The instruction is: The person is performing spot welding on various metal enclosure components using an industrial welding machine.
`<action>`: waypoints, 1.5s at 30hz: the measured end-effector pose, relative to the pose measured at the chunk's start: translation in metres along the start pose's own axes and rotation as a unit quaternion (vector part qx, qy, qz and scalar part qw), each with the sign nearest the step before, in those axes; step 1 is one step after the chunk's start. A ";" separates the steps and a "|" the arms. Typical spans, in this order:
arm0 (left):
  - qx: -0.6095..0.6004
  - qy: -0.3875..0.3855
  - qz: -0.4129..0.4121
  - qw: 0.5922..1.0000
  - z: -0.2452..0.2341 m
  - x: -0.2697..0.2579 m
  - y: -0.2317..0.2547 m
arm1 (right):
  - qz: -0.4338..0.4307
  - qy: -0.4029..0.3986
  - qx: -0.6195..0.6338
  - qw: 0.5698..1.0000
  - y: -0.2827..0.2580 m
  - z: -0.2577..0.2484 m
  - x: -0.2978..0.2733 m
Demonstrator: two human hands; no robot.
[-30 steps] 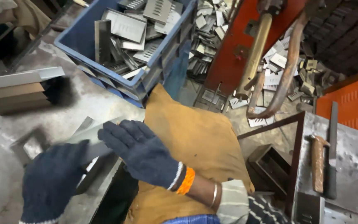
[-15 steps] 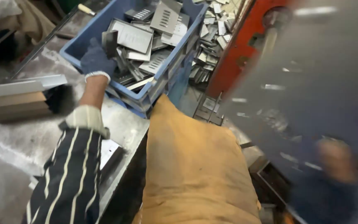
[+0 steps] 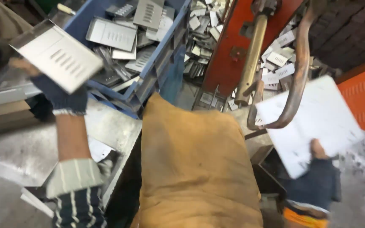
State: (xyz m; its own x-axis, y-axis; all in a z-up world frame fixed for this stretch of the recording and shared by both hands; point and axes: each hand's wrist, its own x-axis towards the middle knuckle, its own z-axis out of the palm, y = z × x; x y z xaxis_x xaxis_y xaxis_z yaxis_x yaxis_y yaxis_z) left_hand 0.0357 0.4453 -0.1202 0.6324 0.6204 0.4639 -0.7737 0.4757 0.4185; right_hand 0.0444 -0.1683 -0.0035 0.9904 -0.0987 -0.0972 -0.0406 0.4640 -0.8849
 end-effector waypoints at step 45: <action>0.209 -0.046 -0.351 0.912 0.276 -0.301 -0.170 | 0.054 0.029 0.018 0.998 0.032 0.026 -0.063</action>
State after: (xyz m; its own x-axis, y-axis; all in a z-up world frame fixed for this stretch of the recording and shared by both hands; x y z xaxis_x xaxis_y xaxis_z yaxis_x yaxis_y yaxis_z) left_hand -0.0122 0.0054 -0.1150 0.9814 0.1903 0.0232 -0.1071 0.4436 0.8898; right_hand -0.0154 -0.1246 -0.0138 0.9711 -0.0958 -0.2187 -0.1416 0.5062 -0.8507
